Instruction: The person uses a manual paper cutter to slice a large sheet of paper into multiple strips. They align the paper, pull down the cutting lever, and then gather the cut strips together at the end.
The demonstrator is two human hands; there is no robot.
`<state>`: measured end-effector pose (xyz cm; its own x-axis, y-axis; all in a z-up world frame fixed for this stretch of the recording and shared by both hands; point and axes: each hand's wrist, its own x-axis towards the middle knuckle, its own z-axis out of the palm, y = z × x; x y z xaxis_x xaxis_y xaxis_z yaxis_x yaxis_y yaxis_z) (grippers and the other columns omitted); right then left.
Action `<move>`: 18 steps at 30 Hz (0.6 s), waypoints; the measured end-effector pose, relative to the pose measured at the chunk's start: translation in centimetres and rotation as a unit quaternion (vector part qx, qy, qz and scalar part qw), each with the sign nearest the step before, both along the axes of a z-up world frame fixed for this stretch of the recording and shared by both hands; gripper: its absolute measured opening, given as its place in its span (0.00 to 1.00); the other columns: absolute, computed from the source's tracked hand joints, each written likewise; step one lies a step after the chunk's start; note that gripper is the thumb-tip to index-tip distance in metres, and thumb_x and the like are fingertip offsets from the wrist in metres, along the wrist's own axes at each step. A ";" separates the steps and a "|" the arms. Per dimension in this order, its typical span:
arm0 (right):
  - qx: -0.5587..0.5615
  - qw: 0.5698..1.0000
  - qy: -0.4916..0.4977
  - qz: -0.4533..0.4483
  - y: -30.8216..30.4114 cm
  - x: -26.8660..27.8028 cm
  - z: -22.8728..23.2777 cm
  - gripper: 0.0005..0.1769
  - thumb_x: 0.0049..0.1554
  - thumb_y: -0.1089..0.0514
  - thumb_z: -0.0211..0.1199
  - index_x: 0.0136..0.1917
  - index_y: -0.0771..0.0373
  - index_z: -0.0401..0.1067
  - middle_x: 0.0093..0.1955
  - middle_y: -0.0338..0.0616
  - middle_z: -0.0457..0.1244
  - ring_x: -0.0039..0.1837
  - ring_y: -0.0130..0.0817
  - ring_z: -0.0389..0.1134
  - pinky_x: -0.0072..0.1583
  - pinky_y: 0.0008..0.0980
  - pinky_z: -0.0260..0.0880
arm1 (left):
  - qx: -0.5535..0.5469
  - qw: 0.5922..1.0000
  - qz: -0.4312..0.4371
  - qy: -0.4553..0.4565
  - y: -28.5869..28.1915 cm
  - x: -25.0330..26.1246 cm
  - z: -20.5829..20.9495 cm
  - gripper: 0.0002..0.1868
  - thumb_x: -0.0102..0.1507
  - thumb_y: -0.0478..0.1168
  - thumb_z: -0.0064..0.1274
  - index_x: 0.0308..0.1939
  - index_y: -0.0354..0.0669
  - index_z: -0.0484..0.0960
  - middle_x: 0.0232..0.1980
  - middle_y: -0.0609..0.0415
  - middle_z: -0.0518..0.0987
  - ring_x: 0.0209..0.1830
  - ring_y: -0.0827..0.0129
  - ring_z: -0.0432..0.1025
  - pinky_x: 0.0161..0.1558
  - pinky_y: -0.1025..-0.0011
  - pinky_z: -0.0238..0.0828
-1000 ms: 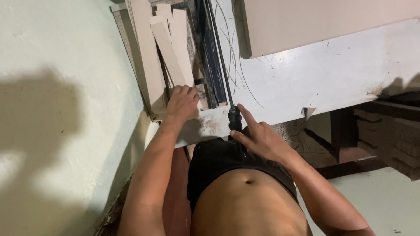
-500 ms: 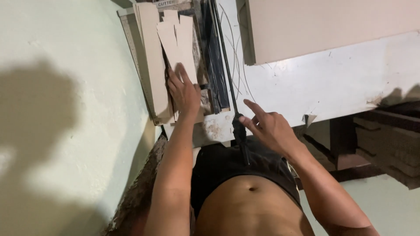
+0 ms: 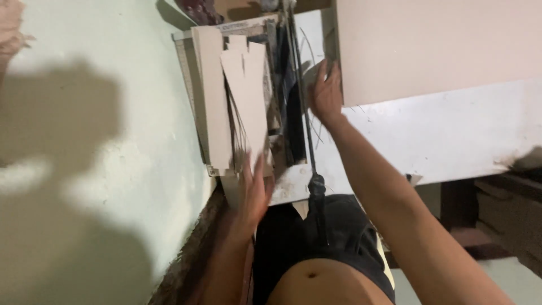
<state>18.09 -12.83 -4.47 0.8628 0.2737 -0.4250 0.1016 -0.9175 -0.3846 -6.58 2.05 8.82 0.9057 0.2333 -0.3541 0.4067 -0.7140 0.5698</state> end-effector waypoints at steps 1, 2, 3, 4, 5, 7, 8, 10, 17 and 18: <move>-0.036 0.999 -0.028 0.019 -0.1 0.9 -2.2 0.41 0.70 0.49 0.55 0.83 0.69 0.38 0.80 0.75 0.40 0.81 0.68 0.46 0.77 0.53 0.56 | -0.052 0.997 0.004 0.057 0.0 -2.4 -0.5 0.37 0.66 0.46 0.41 0.80 0.52 0.50 0.83 0.41 0.42 0.78 0.39 0.51 0.51 0.49 0.71; -0.072 0.995 -0.056 0.038 -0.2 1.8 -4.4 0.45 0.69 0.43 0.56 0.83 0.67 0.36 0.81 0.77 0.36 0.81 0.70 0.43 0.77 0.54 0.51 | -0.104 0.988 0.008 0.113 0.0 -4.8 -1.1 0.37 0.68 0.62 0.28 0.80 0.59 0.47 0.85 0.50 0.40 0.80 0.46 0.52 0.38 0.55 0.80; -0.071 0.995 -0.054 0.039 0.2 1.1 -4.0 0.45 0.69 0.43 0.56 0.83 0.67 0.36 0.81 0.77 0.36 0.81 0.70 0.43 0.77 0.54 0.51 | -0.103 0.988 0.009 0.115 0.0 -7.5 -2.2 0.37 0.68 0.62 0.28 0.80 0.59 0.47 0.85 0.50 0.40 0.80 0.46 0.52 0.38 0.55 0.80; -0.042 0.999 0.028 0.014 0.6 0.5 -3.7 0.40 0.67 0.57 0.51 0.84 0.63 0.35 0.84 0.69 0.32 0.83 0.65 0.36 0.77 0.57 0.51 | -0.085 0.988 0.016 0.130 0.0 -10.3 -3.3 0.36 0.69 0.59 0.35 0.79 0.56 0.52 0.83 0.47 0.46 0.80 0.48 0.51 0.49 0.54 0.72; -0.011 0.994 0.109 -0.012 1.0 -0.3 -3.2 0.41 0.64 0.72 0.46 0.85 0.58 0.35 0.86 0.60 0.29 0.85 0.59 0.29 0.76 0.60 0.52 | -0.066 0.987 0.022 0.144 0.0 -13.1 -4.4 0.35 0.69 0.56 0.42 0.78 0.53 0.58 0.82 0.44 0.52 0.79 0.49 0.50 0.60 0.53 0.65; 0.116 0.968 0.164 -0.151 1.3 -2.8 2.1 0.34 0.66 0.56 0.40 0.83 0.56 0.42 0.85 0.52 0.37 0.84 0.54 0.38 0.78 0.56 0.48 | -0.055 0.990 0.012 0.130 0.5 -16.2 -5.2 0.33 0.68 0.53 0.44 0.76 0.48 0.61 0.78 0.38 0.58 0.77 0.45 0.53 0.65 0.53 0.60; 0.237 0.905 0.209 -0.285 1.2 -4.1 4.8 0.34 0.67 0.40 0.35 0.82 0.52 0.48 0.85 0.43 0.44 0.83 0.48 0.47 0.79 0.52 0.44 | -0.044 0.992 0.001 0.114 0.6 -17.8 -5.6 0.32 0.68 0.49 0.47 0.74 0.43 0.63 0.74 0.31 0.64 0.75 0.41 0.57 0.70 0.53 0.56; 0.173 0.981 0.046 -0.070 -2.4 -7.4 -0.6 0.28 0.68 0.49 0.39 0.76 0.65 0.57 0.78 0.53 0.52 0.81 0.52 0.50 0.78 0.49 0.50 | -0.080 0.985 0.064 0.135 0.9 -17.4 -3.9 0.29 0.65 0.45 0.46 0.70 0.44 0.68 0.72 0.39 0.66 0.73 0.48 0.60 0.67 0.56 0.59; -0.113 0.984 -0.075 -0.117 -4.1 -12.6 -3.1 0.57 0.55 0.33 0.72 0.80 0.66 0.48 0.73 0.61 0.55 0.70 0.54 0.59 0.64 0.51 0.67 | -0.095 0.979 0.115 0.136 3.1 -20.6 -4.3 0.35 0.64 0.38 0.48 0.75 0.43 0.59 0.77 0.44 0.57 0.76 0.52 0.56 0.68 0.58 0.58; -0.112 0.984 -0.074 -0.120 -4.1 -11.8 -3.6 0.57 0.55 0.33 0.72 0.80 0.66 0.48 0.73 0.61 0.55 0.70 0.54 0.59 0.64 0.51 0.67 | -0.093 0.980 0.112 0.137 3.1 -20.4 -4.6 0.35 0.64 0.38 0.48 0.75 0.43 0.59 0.77 0.44 0.57 0.76 0.52 0.56 0.68 0.58 0.58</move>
